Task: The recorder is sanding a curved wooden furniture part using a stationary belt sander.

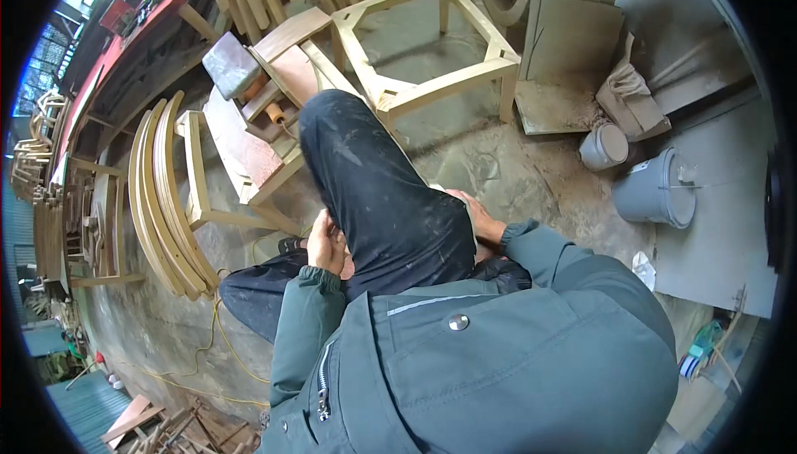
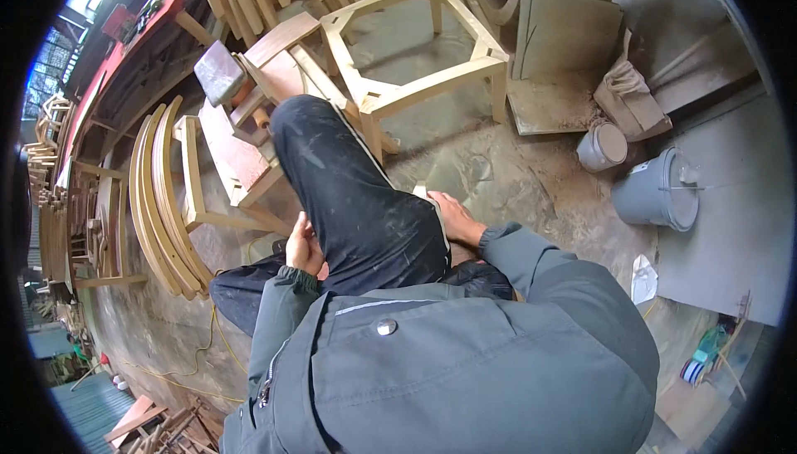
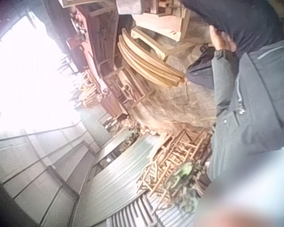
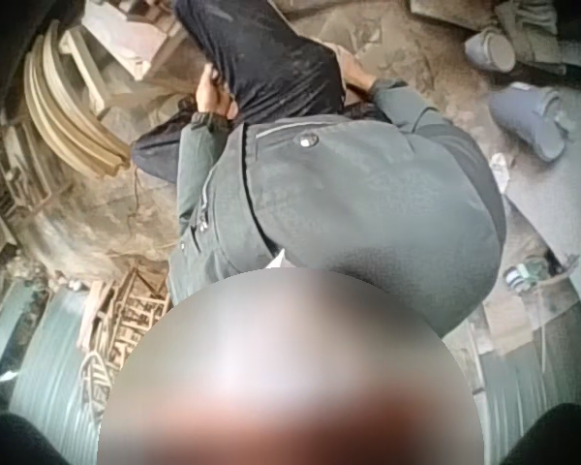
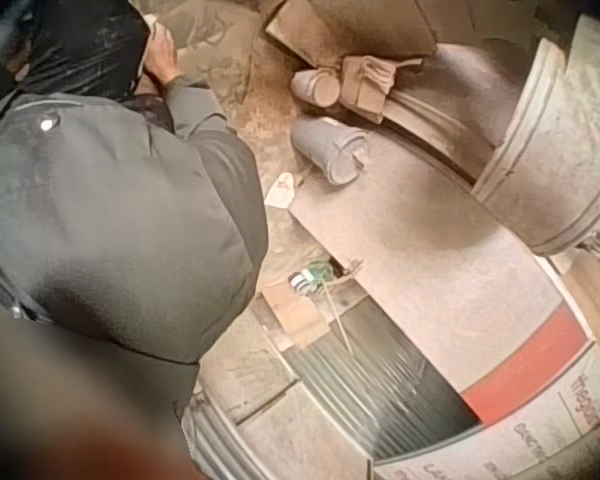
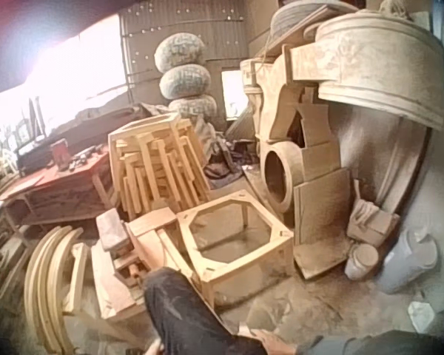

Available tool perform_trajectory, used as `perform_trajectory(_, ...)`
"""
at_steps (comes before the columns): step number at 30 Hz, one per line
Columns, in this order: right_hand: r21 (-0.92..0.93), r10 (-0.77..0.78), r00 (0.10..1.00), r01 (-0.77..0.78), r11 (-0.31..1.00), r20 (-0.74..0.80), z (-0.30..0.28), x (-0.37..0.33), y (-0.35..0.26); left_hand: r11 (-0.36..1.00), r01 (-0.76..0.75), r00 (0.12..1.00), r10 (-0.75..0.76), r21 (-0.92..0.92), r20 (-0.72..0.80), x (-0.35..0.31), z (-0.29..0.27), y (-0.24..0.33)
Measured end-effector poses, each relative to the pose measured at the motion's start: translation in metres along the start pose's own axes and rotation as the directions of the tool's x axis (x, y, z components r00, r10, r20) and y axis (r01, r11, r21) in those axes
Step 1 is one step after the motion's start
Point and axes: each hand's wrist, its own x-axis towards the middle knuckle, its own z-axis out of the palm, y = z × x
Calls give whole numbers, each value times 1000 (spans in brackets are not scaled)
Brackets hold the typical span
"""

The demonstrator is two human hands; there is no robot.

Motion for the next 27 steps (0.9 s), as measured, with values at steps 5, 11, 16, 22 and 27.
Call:
perform_trajectory(5, 127, 105, 994, -108, 986, 33, -17, -7, -32, 953, -103, 949, 180, 285, -260, -22, 2, 10)
perform_trajectory(11, 207, 243, 967, -254, 945, 80, 27, -34, 45, 940, -338, 834, 327, 58, -444, -44, -52, 54)
perform_trajectory(16, 203, 204, 956, -247, 947, 209, 66, -19, 25, 799, -594, 740, 497, -92, -453, -103, -68, 75)
perform_trajectory(22, 174, 170, 942, -227, 958, 290, 55, -31, 26, 672, -731, 649, 635, -114, -419, -157, -84, 73)
perform_trajectory(27, 143, 162, 945, -209, 967, 286, 38, -28, 26, 669, -730, 656, 633, -135, -411, -166, -83, 69)
